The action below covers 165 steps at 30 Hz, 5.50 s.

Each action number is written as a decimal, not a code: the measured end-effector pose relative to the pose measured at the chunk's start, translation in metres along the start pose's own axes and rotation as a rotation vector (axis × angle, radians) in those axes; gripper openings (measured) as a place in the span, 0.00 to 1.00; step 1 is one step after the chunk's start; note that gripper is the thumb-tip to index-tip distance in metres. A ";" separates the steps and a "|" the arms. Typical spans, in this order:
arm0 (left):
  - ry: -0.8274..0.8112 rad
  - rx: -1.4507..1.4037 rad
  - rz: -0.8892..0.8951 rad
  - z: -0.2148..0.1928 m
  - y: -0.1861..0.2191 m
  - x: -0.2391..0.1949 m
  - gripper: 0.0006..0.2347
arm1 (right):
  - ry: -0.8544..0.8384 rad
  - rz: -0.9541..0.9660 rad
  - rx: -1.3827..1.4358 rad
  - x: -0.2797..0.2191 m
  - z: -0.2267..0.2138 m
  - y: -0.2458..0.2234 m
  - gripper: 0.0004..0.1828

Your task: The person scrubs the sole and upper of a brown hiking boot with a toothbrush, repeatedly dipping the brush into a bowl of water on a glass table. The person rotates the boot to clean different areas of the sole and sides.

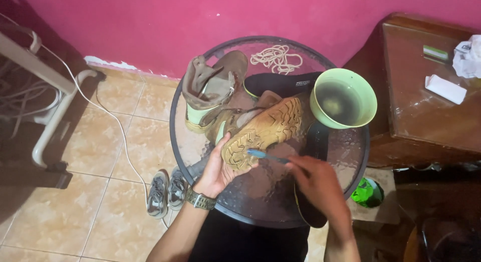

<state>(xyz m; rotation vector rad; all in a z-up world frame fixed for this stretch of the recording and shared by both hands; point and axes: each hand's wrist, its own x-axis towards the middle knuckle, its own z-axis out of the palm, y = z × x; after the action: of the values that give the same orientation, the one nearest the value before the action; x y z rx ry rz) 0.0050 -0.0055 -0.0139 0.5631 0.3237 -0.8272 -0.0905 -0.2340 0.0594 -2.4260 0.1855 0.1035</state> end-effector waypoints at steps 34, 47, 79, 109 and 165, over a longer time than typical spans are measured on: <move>0.019 -0.048 0.048 0.003 -0.001 0.001 0.31 | 0.454 0.082 0.155 0.010 0.076 0.076 0.15; 0.069 -0.012 0.030 0.009 0.001 -0.001 0.31 | 0.326 0.074 0.028 0.007 0.058 0.057 0.15; 0.222 0.084 0.004 0.004 -0.003 0.002 0.32 | 0.900 0.108 -0.341 0.027 -0.083 0.086 0.11; 0.297 0.107 0.031 0.040 0.000 -0.017 0.30 | 0.807 0.286 -0.274 0.011 -0.044 0.104 0.16; 0.435 0.204 0.100 -0.068 0.001 0.008 0.22 | 0.266 -0.065 0.053 -0.027 0.059 0.018 0.21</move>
<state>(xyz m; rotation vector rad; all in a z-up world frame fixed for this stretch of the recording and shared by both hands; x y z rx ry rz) 0.0068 0.0304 -0.0726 0.9457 0.6078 -0.6388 -0.1211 -0.2062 0.0059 -2.3838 0.2261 -0.2518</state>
